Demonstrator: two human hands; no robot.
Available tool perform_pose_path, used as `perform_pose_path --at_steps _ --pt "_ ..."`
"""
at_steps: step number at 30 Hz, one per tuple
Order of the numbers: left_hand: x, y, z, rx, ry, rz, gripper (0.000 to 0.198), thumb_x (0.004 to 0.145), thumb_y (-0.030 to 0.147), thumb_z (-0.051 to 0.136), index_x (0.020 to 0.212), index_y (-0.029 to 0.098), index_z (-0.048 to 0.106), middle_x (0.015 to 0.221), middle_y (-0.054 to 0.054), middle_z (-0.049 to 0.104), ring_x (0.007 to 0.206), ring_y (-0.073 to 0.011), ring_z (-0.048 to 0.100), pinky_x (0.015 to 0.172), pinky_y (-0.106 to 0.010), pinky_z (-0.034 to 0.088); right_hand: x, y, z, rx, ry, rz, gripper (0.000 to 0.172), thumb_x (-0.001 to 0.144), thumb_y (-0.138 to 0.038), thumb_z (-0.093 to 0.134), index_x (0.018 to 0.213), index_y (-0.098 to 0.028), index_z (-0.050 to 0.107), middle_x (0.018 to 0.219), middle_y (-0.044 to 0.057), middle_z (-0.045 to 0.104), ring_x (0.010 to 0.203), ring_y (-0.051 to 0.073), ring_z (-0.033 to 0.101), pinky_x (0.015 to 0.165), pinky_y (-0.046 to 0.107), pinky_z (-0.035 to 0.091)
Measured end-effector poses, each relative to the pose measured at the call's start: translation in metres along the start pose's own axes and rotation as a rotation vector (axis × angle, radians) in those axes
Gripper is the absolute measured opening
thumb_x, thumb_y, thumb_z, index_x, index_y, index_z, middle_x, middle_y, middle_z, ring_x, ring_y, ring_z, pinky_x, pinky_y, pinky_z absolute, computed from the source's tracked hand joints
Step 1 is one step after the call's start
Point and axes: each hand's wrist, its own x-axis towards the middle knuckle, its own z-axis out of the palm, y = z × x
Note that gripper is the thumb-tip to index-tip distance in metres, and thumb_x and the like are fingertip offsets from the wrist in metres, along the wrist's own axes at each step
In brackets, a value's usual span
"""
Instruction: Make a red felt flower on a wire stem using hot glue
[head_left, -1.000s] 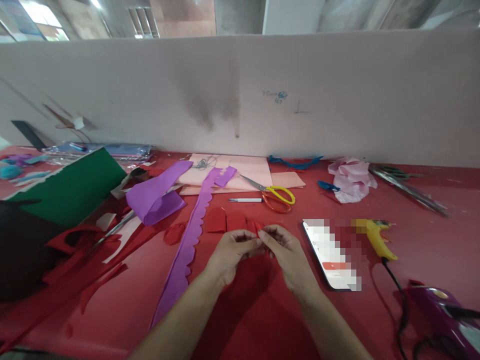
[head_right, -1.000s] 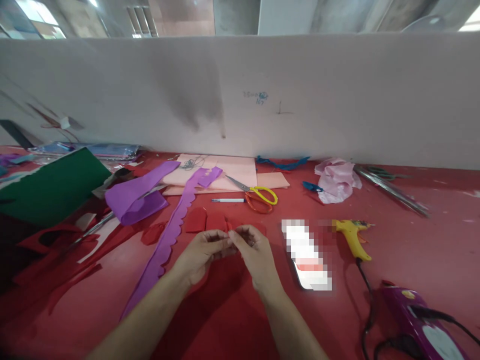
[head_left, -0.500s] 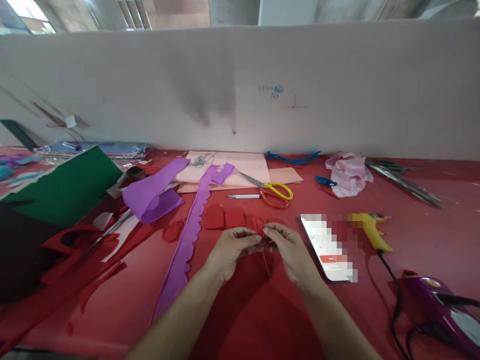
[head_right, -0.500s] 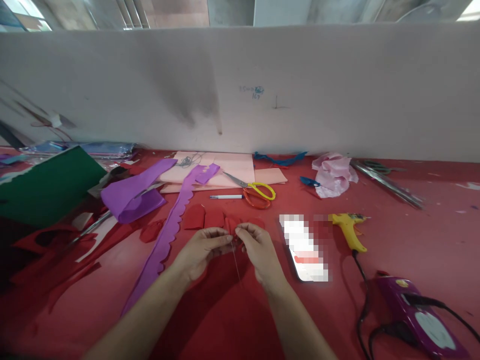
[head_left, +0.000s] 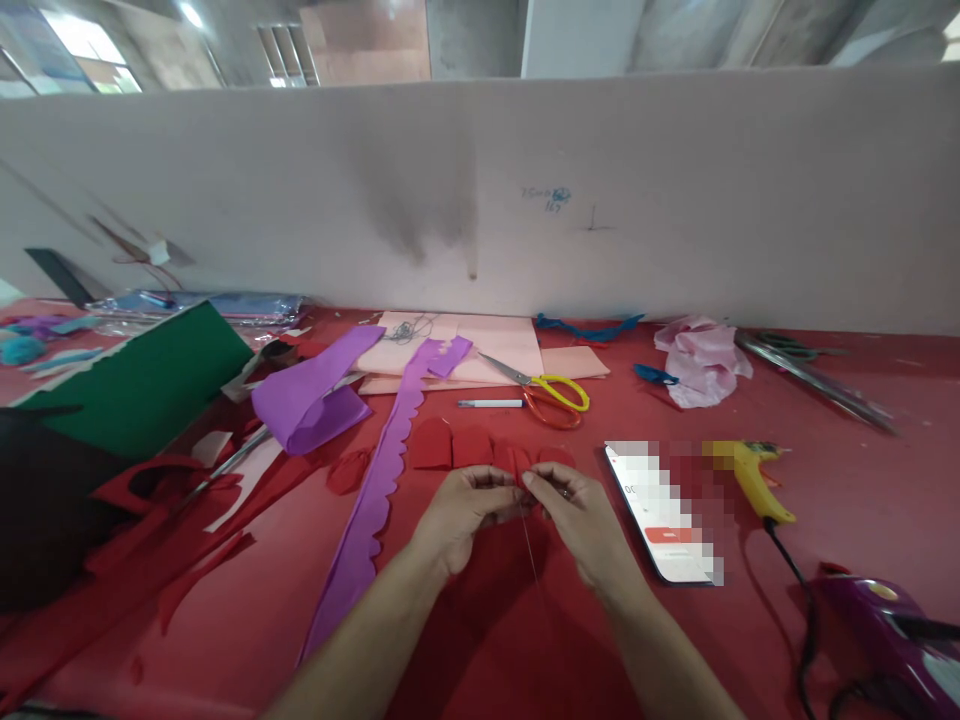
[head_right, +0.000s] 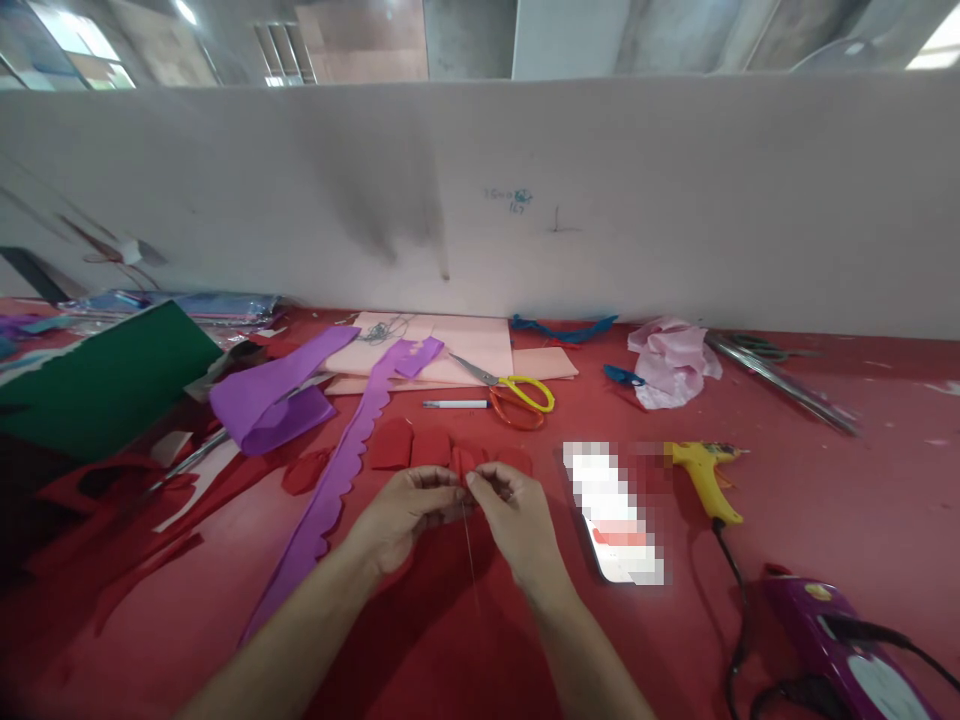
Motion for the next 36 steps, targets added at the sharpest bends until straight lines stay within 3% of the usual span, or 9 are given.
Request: perform_pose_path --at_steps 10,21,25,32,36 --pt "0.002 0.0 0.002 0.008 0.04 0.005 0.019 0.052 0.017 0.08 0.065 0.012 0.068 0.065 -0.003 0.067 0.063 -0.0126 0.061 0.074 -0.029 0.048 0.004 0.01 -0.001 0.114 -0.015 0.058 0.021 0.074 -0.039 0.063 0.071 -0.018 0.063 0.062 -0.002 0.053 0.054 0.011 0.042 0.053 0.025 0.032" --pt "0.0 -0.004 0.004 0.078 0.04 0.064 0.014 0.057 0.021 0.077 0.066 0.012 0.071 0.068 -0.007 0.069 0.069 -0.0162 0.062 0.078 -0.03 0.045 0.001 0.01 0.001 0.151 -0.017 0.091 0.018 0.073 -0.036 0.064 0.076 -0.019 0.061 0.07 0.0 0.058 0.063 0.014 0.051 0.053 0.024 0.036" --pt "-0.001 -0.007 0.006 0.087 0.014 0.078 0.015 0.059 0.023 0.077 0.069 0.012 0.072 0.071 -0.008 0.07 0.072 -0.0166 0.063 0.08 -0.031 0.045 0.002 0.012 0.001 0.101 -0.022 0.088 0.019 0.072 -0.037 0.066 0.07 -0.018 0.062 0.065 -0.001 0.057 0.059 0.012 0.047 0.052 0.024 0.034" --pt "0.003 -0.006 0.0 -0.068 -0.049 -0.136 0.013 0.059 0.016 0.076 0.071 0.012 0.072 0.072 -0.006 0.07 0.07 -0.0153 0.064 0.08 -0.034 0.048 0.004 0.016 -0.003 0.282 -0.009 0.206 0.018 0.068 -0.032 0.07 0.061 -0.018 0.062 0.059 -0.004 0.054 0.055 0.01 0.044 0.053 0.024 0.031" --pt "0.004 -0.007 -0.002 -0.084 -0.037 -0.157 0.014 0.058 0.012 0.076 0.07 0.011 0.071 0.071 -0.006 0.07 0.069 -0.0152 0.064 0.082 -0.035 0.05 0.004 0.015 -0.004 0.339 -0.027 0.252 0.017 0.067 -0.033 0.072 0.062 -0.019 0.063 0.06 -0.003 0.056 0.055 0.011 0.048 0.054 0.025 0.033"
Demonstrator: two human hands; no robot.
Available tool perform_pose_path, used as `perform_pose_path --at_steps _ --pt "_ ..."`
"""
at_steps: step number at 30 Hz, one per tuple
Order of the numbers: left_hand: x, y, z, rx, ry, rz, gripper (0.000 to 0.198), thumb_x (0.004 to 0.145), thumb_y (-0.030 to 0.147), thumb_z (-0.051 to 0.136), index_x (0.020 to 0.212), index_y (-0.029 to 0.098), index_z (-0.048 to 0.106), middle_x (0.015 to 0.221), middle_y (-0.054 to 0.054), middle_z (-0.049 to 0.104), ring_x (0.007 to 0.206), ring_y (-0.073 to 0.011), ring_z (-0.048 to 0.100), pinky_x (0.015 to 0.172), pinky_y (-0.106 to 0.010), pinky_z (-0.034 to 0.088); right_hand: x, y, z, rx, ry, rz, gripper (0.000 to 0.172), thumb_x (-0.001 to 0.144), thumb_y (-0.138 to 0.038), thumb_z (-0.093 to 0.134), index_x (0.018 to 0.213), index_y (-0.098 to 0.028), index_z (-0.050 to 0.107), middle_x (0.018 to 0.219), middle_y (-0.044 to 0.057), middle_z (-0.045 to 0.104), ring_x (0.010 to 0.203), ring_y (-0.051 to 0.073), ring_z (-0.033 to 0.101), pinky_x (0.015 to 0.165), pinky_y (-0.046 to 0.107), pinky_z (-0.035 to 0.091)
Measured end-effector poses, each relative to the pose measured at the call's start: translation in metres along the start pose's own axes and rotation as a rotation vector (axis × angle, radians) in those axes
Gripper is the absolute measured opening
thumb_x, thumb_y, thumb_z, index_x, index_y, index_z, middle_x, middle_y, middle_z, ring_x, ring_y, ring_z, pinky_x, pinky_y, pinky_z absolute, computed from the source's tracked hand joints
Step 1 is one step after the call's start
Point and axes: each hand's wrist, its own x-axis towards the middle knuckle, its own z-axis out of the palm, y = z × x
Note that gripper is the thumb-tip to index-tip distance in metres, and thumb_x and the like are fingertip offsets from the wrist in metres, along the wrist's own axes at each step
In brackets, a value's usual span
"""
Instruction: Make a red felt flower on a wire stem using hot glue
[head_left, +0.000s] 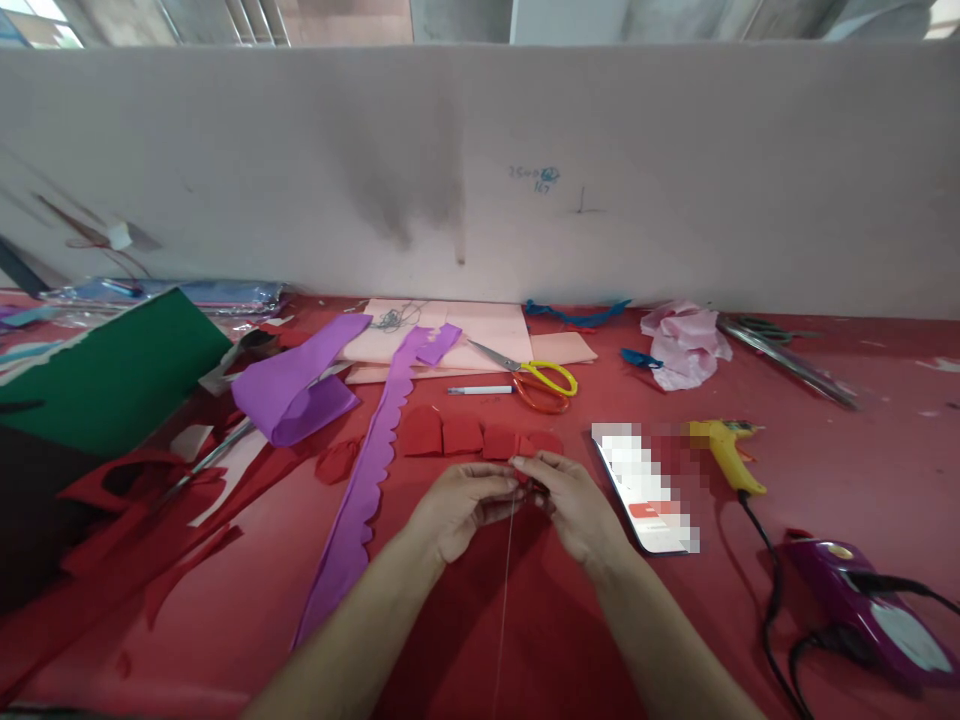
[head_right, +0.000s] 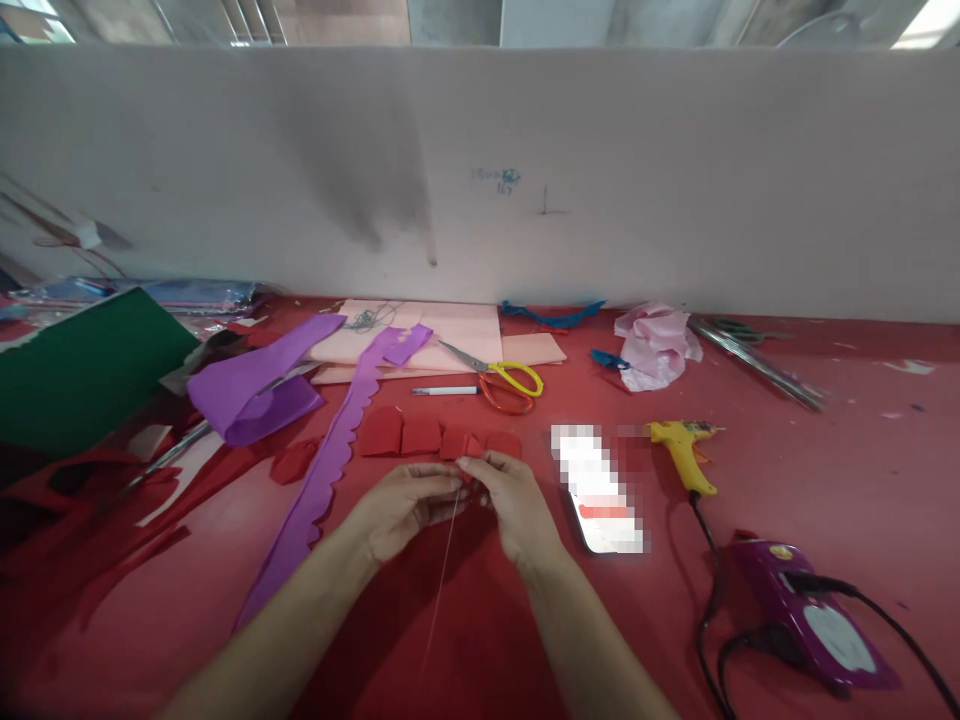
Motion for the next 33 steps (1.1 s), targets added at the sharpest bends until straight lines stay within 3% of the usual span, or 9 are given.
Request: perform_pose_path --at_steps 6,10,12,16,22,26,28,30,33 --pt "-0.004 -0.004 0.006 -0.008 0.015 0.013 0.014 0.059 0.012 0.077 0.071 0.012 0.071 0.07 -0.006 0.07 0.065 -0.0132 0.064 0.076 -0.03 0.052 -0.002 -0.005 0.002 0.064 0.017 -0.007 0.016 0.066 -0.03 0.072 0.061 -0.017 0.064 0.056 -0.004 0.055 0.051 0.008 0.045 0.05 0.022 0.031" --pt "-0.006 -0.008 0.007 -0.012 0.053 -0.017 0.016 0.065 0.018 0.074 0.081 0.015 0.07 0.08 -0.007 0.072 0.067 -0.0142 0.066 0.071 -0.028 0.054 -0.004 -0.008 0.006 0.052 0.053 -0.058 0.019 0.064 -0.032 0.071 0.058 -0.015 0.063 0.052 -0.004 0.054 0.047 0.008 0.045 0.049 0.022 0.032" --pt "-0.004 -0.009 0.006 -0.012 0.09 -0.014 0.02 0.065 0.013 0.073 0.084 0.015 0.069 0.082 -0.007 0.072 0.065 -0.0143 0.067 0.067 -0.027 0.056 -0.003 -0.009 0.006 0.042 0.086 -0.098 0.02 0.062 -0.032 0.072 0.058 -0.015 0.064 0.05 -0.004 0.055 0.047 0.008 0.045 0.049 0.022 0.032" --pt "-0.002 -0.011 0.009 -0.089 0.055 -0.021 0.021 0.068 0.003 0.067 0.086 0.014 0.068 0.082 -0.006 0.07 0.064 -0.0126 0.065 0.065 -0.026 0.057 -0.002 -0.01 0.004 0.037 0.116 -0.162 0.02 0.061 -0.032 0.072 0.058 -0.014 0.064 0.051 -0.004 0.054 0.046 0.007 0.043 0.049 0.021 0.032" --pt "-0.002 -0.016 0.013 -0.213 0.073 -0.003 0.013 0.072 0.003 0.062 0.079 0.011 0.069 0.071 -0.003 0.066 0.05 -0.0055 0.056 0.051 -0.016 0.051 0.0 0.001 0.005 -0.019 0.108 -0.2 0.025 0.063 -0.04 0.071 0.065 -0.016 0.064 0.057 -0.003 0.058 0.05 0.009 0.049 0.053 0.023 0.038" --pt "0.001 -0.016 0.011 -0.19 0.078 0.02 0.012 0.07 0.005 0.065 0.08 0.01 0.069 0.069 -0.003 0.065 0.045 -0.0029 0.051 0.042 -0.012 0.042 0.002 0.002 0.004 -0.214 0.127 -0.212 0.03 0.069 -0.047 0.063 0.071 -0.017 0.065 0.064 0.002 0.064 0.057 0.014 0.058 0.057 0.027 0.044" --pt "0.001 -0.014 0.009 -0.15 0.112 0.025 0.011 0.069 0.004 0.065 0.078 0.009 0.069 0.067 -0.004 0.065 0.043 -0.0025 0.05 0.037 -0.011 0.035 0.0 -0.011 -0.009 -0.362 0.19 -0.243 0.036 0.073 -0.051 0.057 0.081 -0.018 0.067 0.077 0.006 0.068 0.069 0.019 0.062 0.062 0.03 0.047" --pt "0.0 -0.012 0.008 -0.12 0.128 0.025 0.011 0.068 0.005 0.065 0.078 0.009 0.069 0.066 -0.005 0.066 0.043 -0.0031 0.05 0.035 -0.011 0.031 -0.002 -0.034 -0.036 -0.531 0.335 -0.299 0.04 0.073 -0.052 0.055 0.096 -0.02 0.064 0.096 0.009 0.068 0.087 0.023 0.062 0.072 0.034 0.046" --pt "0.0 -0.011 0.006 -0.093 0.136 0.026 0.011 0.068 0.008 0.065 0.079 0.009 0.069 0.065 -0.006 0.066 0.044 -0.004 0.052 0.037 -0.012 0.032 -0.003 -0.071 -0.095 -0.818 0.663 -0.302 0.048 0.066 -0.043 0.062 0.105 -0.016 0.059 0.124 0.021 0.053 0.118 0.037 0.043 0.089 0.047 0.037"
